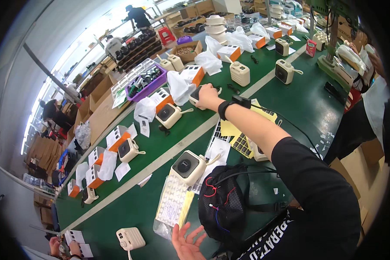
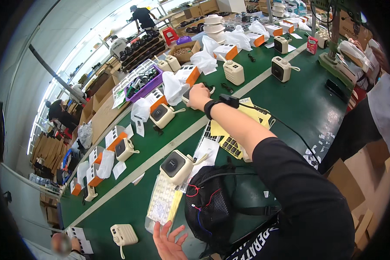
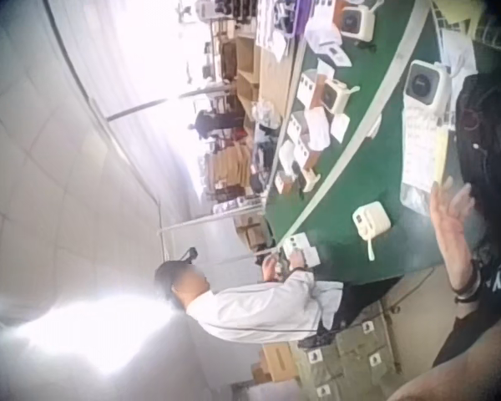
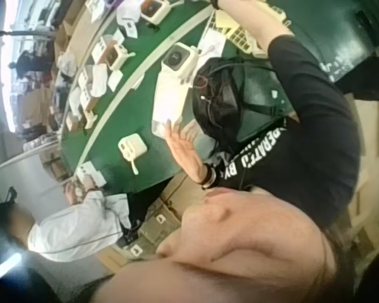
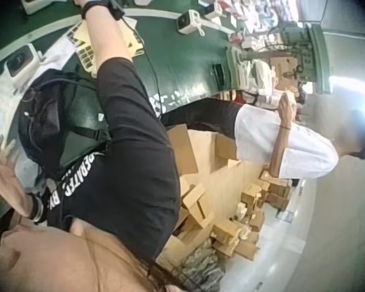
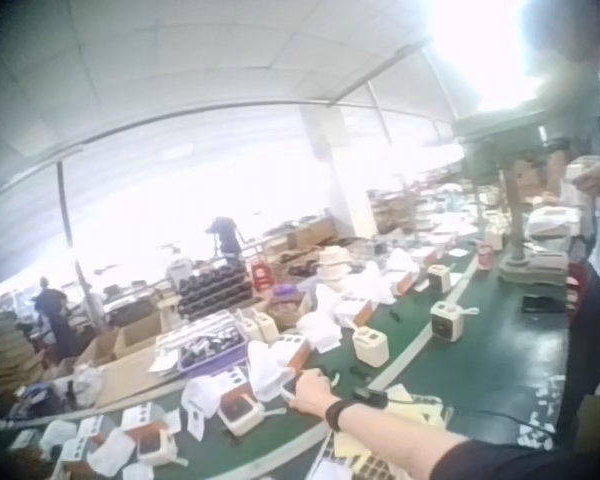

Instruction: Handling, inspecting, and boxing small electronic devices on a factory production line.

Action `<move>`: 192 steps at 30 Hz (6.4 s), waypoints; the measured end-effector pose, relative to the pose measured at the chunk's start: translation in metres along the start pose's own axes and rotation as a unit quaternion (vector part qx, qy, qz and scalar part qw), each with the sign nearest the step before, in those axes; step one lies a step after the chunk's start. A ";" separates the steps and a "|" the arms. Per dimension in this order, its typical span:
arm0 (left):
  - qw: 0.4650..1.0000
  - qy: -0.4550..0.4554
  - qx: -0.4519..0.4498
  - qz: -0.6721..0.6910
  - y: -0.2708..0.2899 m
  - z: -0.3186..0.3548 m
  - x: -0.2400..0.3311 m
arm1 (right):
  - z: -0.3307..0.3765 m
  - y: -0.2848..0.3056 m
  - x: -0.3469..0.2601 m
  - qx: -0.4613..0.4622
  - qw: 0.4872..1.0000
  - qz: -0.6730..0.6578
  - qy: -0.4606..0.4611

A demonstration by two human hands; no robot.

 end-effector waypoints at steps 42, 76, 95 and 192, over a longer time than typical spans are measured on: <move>0.789 0.340 -0.180 0.480 -0.030 0.007 0.023 | 0.406 0.191 -0.004 -0.116 0.679 -0.663 0.293; 0.954 -0.230 -0.130 -0.140 -0.010 0.025 0.055 | 0.427 0.191 -0.051 -0.178 0.577 -0.778 0.172; 0.985 -0.037 -0.103 0.133 0.019 0.030 0.064 | 0.442 0.211 -0.053 -0.001 0.637 -0.736 0.231; 0.986 -0.060 -0.117 0.102 0.056 0.047 0.120 | 0.480 0.267 -0.105 0.088 0.737 -0.580 0.336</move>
Point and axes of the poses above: each hand's wrist, its own z-axis away from the middle knuckle, its own y-axis out of the back of the hand, x = y × z, the point moved 3 cm from there along -z, towards the middle knuckle, and after that the axes turned 3 degrees about z, right-handed, at the moved point
